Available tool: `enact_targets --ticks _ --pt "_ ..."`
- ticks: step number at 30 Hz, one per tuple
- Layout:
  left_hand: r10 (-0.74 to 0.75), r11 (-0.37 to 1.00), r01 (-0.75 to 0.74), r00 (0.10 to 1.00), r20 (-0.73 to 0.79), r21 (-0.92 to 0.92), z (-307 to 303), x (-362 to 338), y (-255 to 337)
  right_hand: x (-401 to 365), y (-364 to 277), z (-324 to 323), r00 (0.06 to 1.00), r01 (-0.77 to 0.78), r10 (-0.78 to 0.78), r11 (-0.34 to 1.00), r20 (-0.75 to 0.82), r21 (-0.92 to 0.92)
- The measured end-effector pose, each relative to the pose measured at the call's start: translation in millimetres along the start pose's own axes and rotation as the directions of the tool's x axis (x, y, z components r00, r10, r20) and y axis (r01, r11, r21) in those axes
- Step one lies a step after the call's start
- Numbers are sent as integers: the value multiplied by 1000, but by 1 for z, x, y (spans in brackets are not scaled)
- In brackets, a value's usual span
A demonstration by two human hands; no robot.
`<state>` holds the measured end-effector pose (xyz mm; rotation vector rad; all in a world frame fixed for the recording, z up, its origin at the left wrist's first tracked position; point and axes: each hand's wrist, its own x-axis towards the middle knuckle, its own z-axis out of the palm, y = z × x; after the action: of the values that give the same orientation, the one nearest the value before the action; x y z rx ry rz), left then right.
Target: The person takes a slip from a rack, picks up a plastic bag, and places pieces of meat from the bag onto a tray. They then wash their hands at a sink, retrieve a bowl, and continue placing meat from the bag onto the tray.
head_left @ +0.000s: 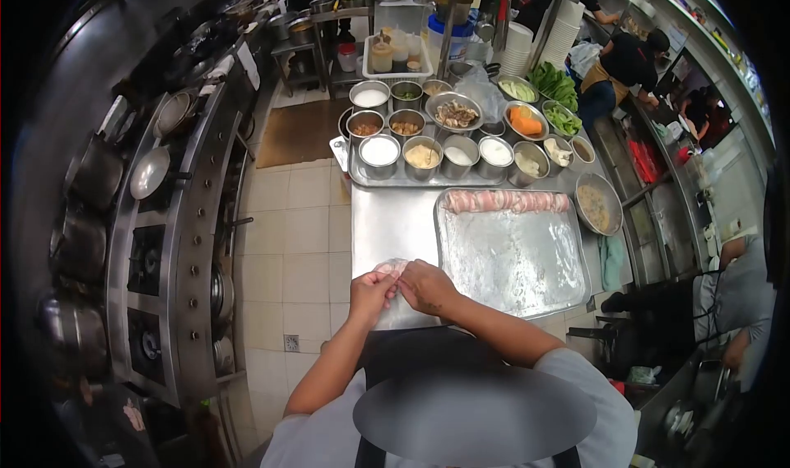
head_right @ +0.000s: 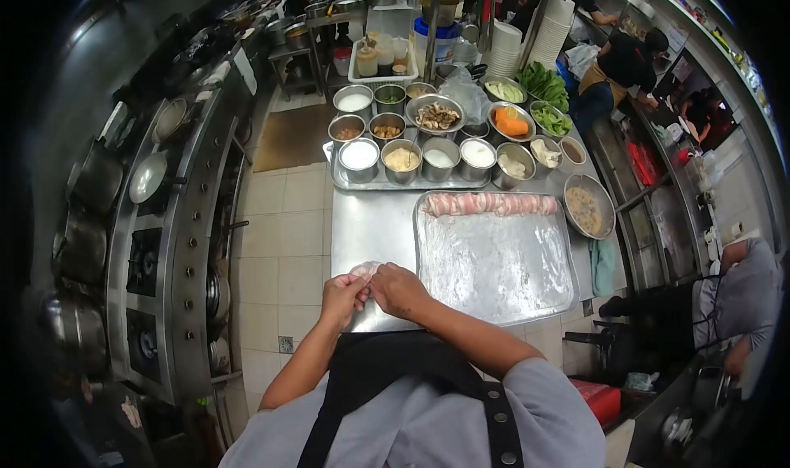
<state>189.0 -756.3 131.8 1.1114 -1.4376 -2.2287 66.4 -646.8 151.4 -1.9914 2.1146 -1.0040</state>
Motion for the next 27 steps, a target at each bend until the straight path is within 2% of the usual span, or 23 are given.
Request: enact_targets --ticks 5,8,10,11,13,14,15,16,17,18,19,21,22,23,24,25,27 --pt "-30 993 34 999 -33 110 -4 3 11 9 -6 -2 998 25 -26 999 55 26" --pt "42 995 -41 999 -5 88 -9 6 17 21 -6 -4 994 94 -92 995 62 -20" --pt "108 981 -139 971 214 136 -18 15 15 32 -9 -13 976 219 -218 974 30 -64" --pt "110 982 -141 969 220 129 -24 19 12 37 -11 -18 976 218 -216 973 35 -71" --pt "213 919 -306 916 340 249 -32 23 12 50 -17 -27 947 318 -319 932 23 -175" --pt "212 920 -306 914 344 245 -34 24 11 56 -18 -31 948 315 -316 932 27 -179" --pt "426 790 -535 830 360 300 -32 17 23 61 -18 -36 949 313 -315 931 17 -189" --pt "609 600 -722 692 388 346 -32 11 33 67 -21 -39 949 310 -315 929 6 -200" --pt "608 601 -723 690 391 341 -34 10 44 73 -25 -42 947 310 -320 923 -10 -226" --pt "554 575 -706 708 439 414 -37 10 54 76 -30 -44 948 307 -318 923 -10 -231" --pt "496 537 -691 722 482 483 -40 11 60 79 -34 -46 952 286 -305 919 -30 -272" --pt "563 489 -725 687 458 486 -39 20 59 88 -32 -47 954 222 -275 918 -123 -328" --pt "631 444 -750 650 423 491 -36 35 66 92 -27 -44 959 153 -221 932 -180 -328" --pt "705 352 -804 565 429 480 -33 47 74 98 -29 -47 966 42 -116 953 -232 -299" --pt "759 267 -843 482 437 467 -30 56 75 100 -34 -54 977 -83 12 940 -212 -331" --pt "778 231 -853 451 438 468 -27 69 74 99 -32 -53 962 -140 60 945 -265 -296" --pt "780 252 -853 459 425 458 -19 98 71 94 -42 -59 945 -224 155 948 -287 -224"
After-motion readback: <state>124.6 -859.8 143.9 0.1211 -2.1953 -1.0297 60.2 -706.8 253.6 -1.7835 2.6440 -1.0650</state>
